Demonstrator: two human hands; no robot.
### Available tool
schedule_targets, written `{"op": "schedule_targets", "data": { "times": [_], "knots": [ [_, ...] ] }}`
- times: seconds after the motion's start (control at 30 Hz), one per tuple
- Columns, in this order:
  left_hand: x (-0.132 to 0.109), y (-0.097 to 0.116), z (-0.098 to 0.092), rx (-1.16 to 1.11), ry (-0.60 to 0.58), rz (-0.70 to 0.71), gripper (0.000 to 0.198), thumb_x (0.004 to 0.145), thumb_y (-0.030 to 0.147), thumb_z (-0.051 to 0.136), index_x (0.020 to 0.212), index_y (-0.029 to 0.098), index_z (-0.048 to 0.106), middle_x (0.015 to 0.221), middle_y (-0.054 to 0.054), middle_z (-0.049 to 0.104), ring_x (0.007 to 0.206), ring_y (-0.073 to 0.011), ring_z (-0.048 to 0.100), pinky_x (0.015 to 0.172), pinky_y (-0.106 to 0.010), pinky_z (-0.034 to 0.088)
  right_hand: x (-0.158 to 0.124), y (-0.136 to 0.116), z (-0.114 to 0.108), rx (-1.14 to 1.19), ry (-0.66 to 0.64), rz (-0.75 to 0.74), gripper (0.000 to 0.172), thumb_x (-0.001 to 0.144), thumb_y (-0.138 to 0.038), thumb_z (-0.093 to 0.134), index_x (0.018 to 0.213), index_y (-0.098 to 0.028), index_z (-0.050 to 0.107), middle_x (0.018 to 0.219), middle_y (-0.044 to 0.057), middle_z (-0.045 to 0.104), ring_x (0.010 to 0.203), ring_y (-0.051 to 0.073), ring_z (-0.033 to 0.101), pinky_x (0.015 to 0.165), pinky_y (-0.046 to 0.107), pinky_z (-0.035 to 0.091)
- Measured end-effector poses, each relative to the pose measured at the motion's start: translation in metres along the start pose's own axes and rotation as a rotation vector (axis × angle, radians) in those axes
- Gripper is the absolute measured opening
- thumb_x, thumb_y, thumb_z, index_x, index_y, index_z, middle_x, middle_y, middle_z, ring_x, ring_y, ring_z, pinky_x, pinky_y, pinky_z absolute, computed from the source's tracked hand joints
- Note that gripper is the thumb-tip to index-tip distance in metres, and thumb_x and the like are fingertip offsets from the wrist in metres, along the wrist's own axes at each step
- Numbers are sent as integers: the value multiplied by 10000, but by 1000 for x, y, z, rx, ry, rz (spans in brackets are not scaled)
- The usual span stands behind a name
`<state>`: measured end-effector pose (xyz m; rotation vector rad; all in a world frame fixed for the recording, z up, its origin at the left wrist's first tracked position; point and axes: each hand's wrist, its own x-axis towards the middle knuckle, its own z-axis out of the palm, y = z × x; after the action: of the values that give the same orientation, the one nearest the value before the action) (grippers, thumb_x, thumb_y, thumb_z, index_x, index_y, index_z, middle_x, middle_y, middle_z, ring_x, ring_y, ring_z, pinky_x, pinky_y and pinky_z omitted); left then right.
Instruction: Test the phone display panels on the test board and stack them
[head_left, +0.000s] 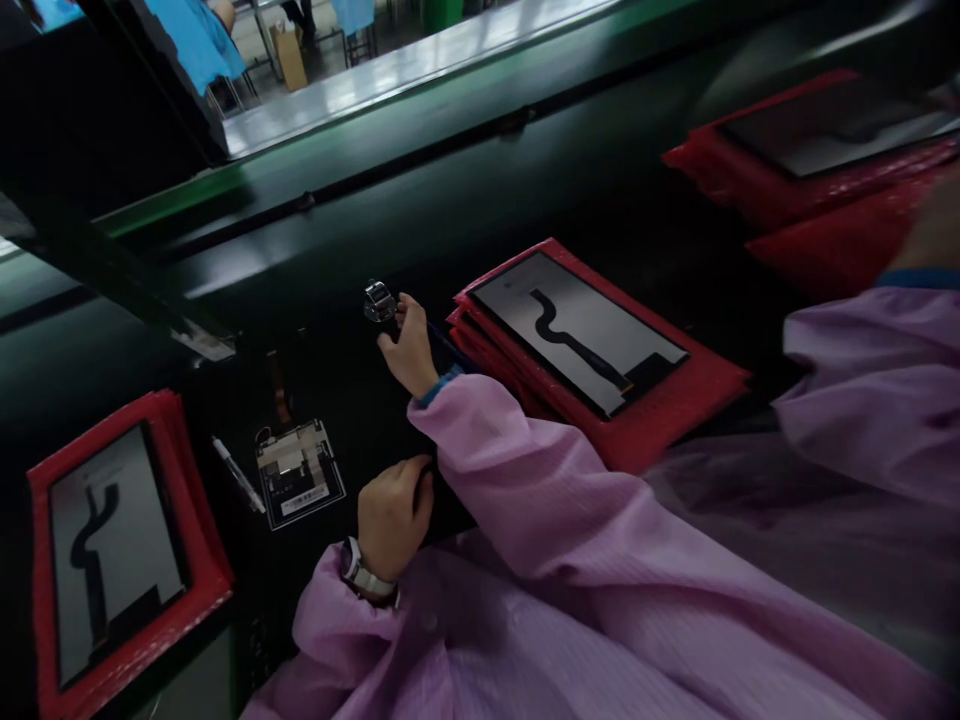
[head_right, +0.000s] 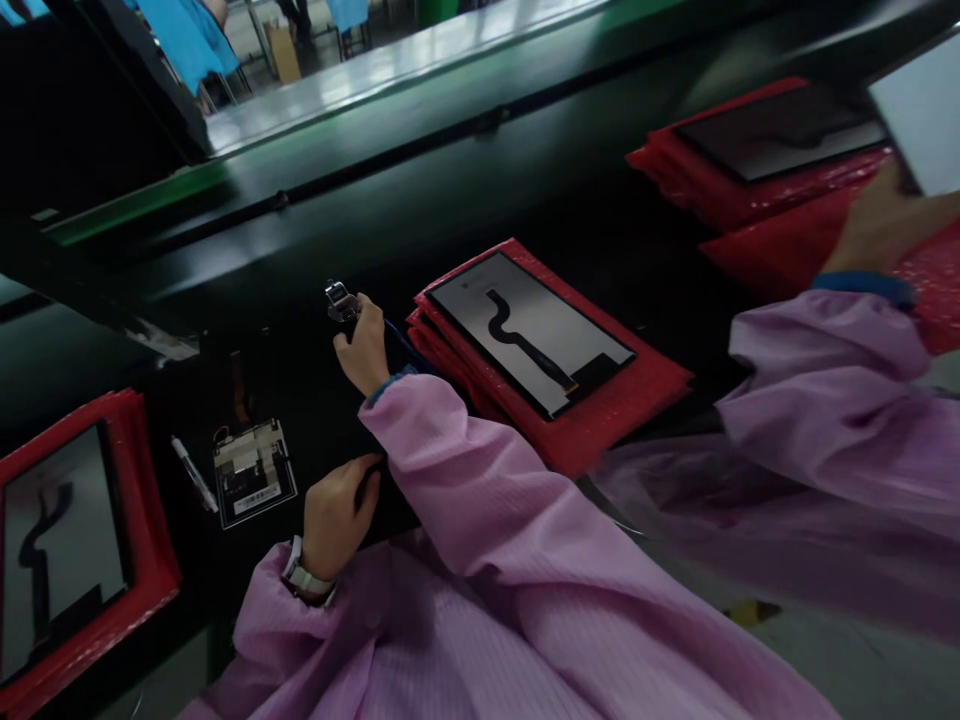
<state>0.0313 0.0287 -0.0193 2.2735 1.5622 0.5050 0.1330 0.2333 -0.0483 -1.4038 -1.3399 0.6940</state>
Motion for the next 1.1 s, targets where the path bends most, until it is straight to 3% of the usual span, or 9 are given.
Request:
{"op": "schedule_targets", "data": {
  "times": [0.17,0.33,0.5,0.6,0.67,0.77,0.87,1.0,1.1],
  "knots": [
    [1,2,-1,-10,-15,22,241,1007,207,471,1123,217,682,1023,-62,776,857,-200,733,736,-313,567,-67,-5,-33,-50,-122,-110,583,845,-148,535,1412,-203,411,1391,150,510,1277,278,522,1128,531,472],
    [0,0,0,-19,-4,63,242,1016,193,456,1110,207,679,945,-52,759,830,-196,719,713,-307,552,-125,-15,-91,-269,-188,-293,413,914,-139,505,1315,-227,550,1293,117,617,1251,291,550,1086,542,497],
    [0,-4,4,-52,30,123,256,1022,208,465,1176,181,668,1027,-71,769,879,-212,735,748,-331,574,-160,-7,-163,-540,-7,-397,317,999,-198,502,1299,-263,579,1192,88,683,1172,259,589,1042,477,504],
    [1,-6,5,-67,42,137,263,1020,226,474,1193,184,668,1049,-72,775,913,-221,743,780,-343,584,-169,8,-199,-739,245,-225,277,1019,-294,494,1268,-247,608,1183,110,677,1185,289,567,1078,529,444],
    [2,-7,5,-90,47,126,274,1022,236,467,1195,180,673,1071,-82,776,932,-233,745,800,-361,587,-171,18,-217,-820,323,-94,308,1024,-401,484,1235,-234,633,1180,127,662,1152,312,562,1062,560,433],
    [3,-4,4,-172,38,88,292,1016,246,459,1186,170,683,1115,-106,767,961,-252,742,832,-389,583,-170,29,-230,-836,295,-24,363,1022,-494,459,1186,-239,659,1168,127,652,1065,307,573,985,542,477],
    [7,6,3,-356,-38,36,298,995,265,473,1177,173,691,1037,-97,763,898,-237,731,853,-390,572,-165,31,-233,-815,254,-24,342,1039,-471,424,1151,-260,669,1142,115,659,1045,291,581,920,505,518],
    [19,34,12,-795,-232,-70,299,963,331,531,1190,196,671,909,-51,713,802,-185,693,818,-335,552,-151,24,-233,-810,240,-46,339,1009,-455,566,1225,-205,636,1239,95,641,1076,219,625,941,435,554],
    [32,58,26,-1196,-287,-250,493,879,408,687,1312,212,556,1107,-85,690,997,-206,703,894,-333,543,-151,10,-231,-798,224,-85,294,1015,-399,570,1183,-165,633,1195,87,646,1038,196,630,925,405,547]
  ]
}}
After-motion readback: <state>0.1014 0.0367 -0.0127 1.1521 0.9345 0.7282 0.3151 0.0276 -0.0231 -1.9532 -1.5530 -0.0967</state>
